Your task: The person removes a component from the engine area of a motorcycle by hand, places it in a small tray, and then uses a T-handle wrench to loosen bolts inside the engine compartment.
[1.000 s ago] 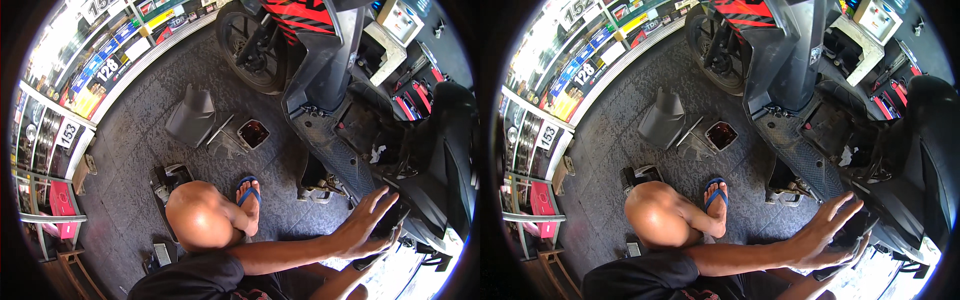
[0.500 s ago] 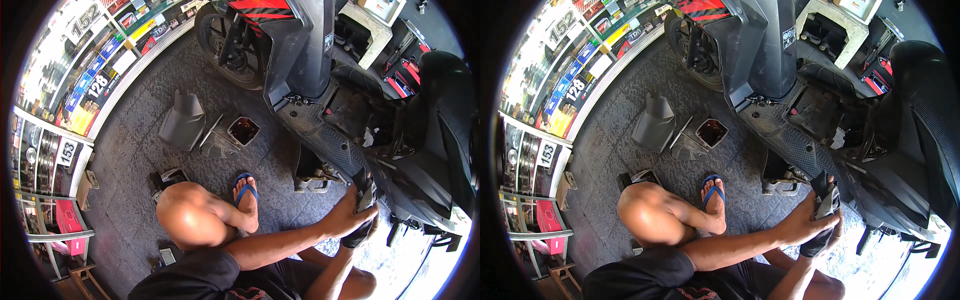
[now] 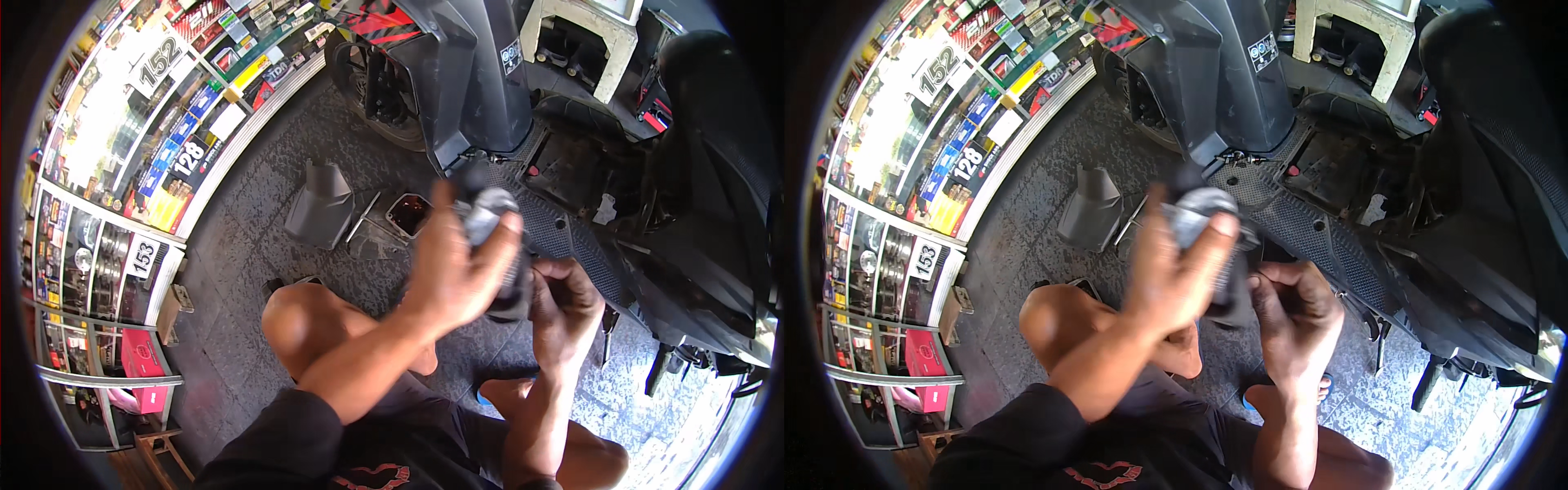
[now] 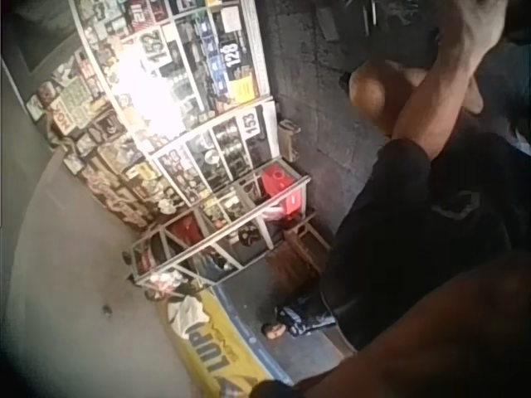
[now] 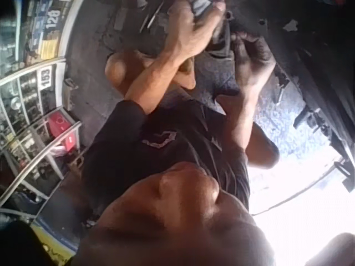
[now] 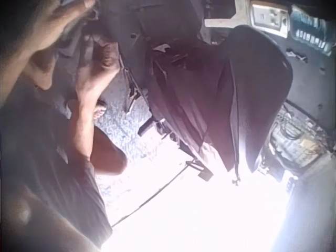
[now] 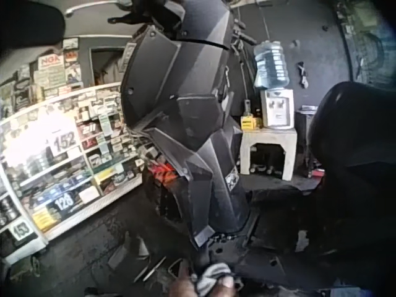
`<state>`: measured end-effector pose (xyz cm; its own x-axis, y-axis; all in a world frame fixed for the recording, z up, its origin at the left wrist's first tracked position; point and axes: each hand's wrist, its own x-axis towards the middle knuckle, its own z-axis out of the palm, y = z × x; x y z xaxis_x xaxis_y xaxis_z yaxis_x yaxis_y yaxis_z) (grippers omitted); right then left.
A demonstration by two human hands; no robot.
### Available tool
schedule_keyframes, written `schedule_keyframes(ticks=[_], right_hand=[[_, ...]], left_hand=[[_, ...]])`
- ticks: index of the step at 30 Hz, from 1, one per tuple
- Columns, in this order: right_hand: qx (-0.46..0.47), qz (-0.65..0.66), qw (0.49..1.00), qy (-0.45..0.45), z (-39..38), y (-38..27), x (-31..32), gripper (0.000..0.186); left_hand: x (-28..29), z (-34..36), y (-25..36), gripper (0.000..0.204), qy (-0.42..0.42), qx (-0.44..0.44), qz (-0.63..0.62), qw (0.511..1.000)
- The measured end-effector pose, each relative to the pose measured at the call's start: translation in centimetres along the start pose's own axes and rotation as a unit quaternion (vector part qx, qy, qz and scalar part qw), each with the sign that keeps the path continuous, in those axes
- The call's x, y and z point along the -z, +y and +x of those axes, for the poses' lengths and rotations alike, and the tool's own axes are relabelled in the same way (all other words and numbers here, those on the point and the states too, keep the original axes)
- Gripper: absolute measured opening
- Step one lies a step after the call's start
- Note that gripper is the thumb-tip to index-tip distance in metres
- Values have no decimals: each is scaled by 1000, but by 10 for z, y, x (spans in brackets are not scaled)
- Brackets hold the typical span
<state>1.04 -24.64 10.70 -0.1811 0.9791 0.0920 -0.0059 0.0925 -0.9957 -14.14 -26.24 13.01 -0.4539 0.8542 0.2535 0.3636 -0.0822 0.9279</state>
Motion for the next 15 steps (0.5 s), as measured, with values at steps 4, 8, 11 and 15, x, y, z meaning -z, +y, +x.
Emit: schedule_keyframes(ticks=[4,8,11,15], right_hand=[[-52,61,997,18,7,9,22,7],[-26,119,987,101,9,29,45,8],[-43,161,974,151,10,34,65,11],[-61,122,972,190,-1,31,90,14]], left_hand=[[79,34,3,25,58,-27,22,998],[156,72,-37,30,141,-100,250,953],[184,95,-118,40,163,2,359,919],[235,101,-265,48,167,118,533,821]])
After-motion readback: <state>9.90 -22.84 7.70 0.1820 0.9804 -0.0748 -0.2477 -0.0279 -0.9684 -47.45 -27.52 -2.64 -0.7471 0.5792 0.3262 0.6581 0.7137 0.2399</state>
